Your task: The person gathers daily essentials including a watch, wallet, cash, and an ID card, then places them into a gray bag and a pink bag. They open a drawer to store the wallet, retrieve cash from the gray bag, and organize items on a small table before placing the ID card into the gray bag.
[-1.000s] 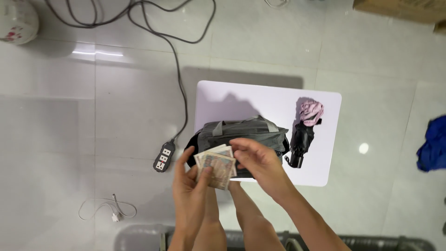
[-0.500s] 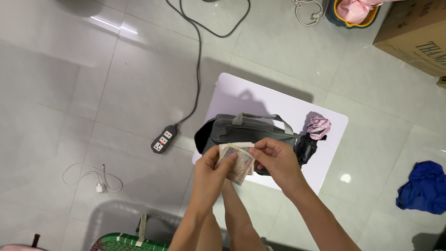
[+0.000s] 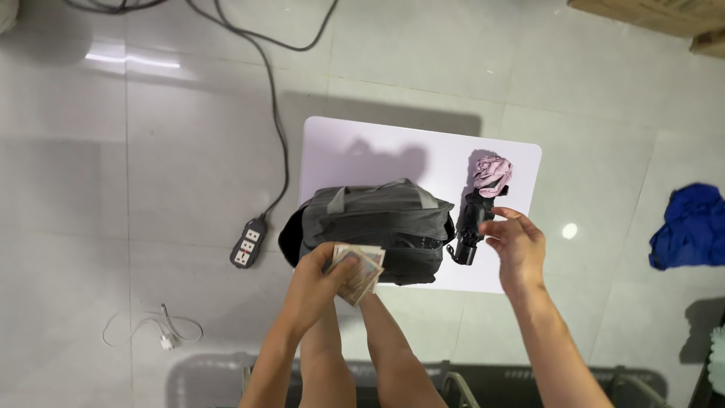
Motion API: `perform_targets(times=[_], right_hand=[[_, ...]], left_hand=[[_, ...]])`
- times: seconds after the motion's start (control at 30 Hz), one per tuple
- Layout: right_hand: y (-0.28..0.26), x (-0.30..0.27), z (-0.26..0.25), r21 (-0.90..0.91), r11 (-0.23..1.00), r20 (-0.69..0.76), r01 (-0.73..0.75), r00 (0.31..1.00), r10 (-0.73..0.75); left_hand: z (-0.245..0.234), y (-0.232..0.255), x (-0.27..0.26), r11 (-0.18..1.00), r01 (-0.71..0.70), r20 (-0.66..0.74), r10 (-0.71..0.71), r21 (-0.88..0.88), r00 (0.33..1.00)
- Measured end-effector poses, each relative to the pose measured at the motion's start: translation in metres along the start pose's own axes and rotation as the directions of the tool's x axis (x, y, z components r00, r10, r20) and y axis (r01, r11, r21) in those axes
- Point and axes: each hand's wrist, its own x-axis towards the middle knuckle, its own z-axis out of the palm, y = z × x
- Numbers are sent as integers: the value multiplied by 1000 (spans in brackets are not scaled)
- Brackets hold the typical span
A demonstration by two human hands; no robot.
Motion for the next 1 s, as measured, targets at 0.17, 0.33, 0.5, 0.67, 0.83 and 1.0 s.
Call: perform_targets(times=[0.17, 0.33, 0.5, 0.67, 0.83, 1.0], right_hand=[[92, 125, -23, -426, 885, -206, -189, 973, 108], [193, 212, -17, -792, 588, -256, -163, 964, -77], [208, 217, -26, -831, 552, -207, -66, 958, -197], [137, 168, -39, -450, 865, -122, -220, 975, 184], [25, 79, -53, -445, 886, 309, 128, 951, 17], [-76, -12, -37, -750, 646, 320, 143, 933, 164]], left_hand=[[3, -13, 36, 617, -376, 117, 418, 691, 901], [2, -27, 65, 565, -456, 188, 469, 688, 863], [-2, -24, 83, 505, -496, 240, 488, 706, 839], [4, -23, 75, 507, -508, 246, 497, 696, 832], [7, -13, 56, 561, -502, 280, 436, 659, 855], [0, -14, 38, 587, -513, 393, 331, 627, 858]])
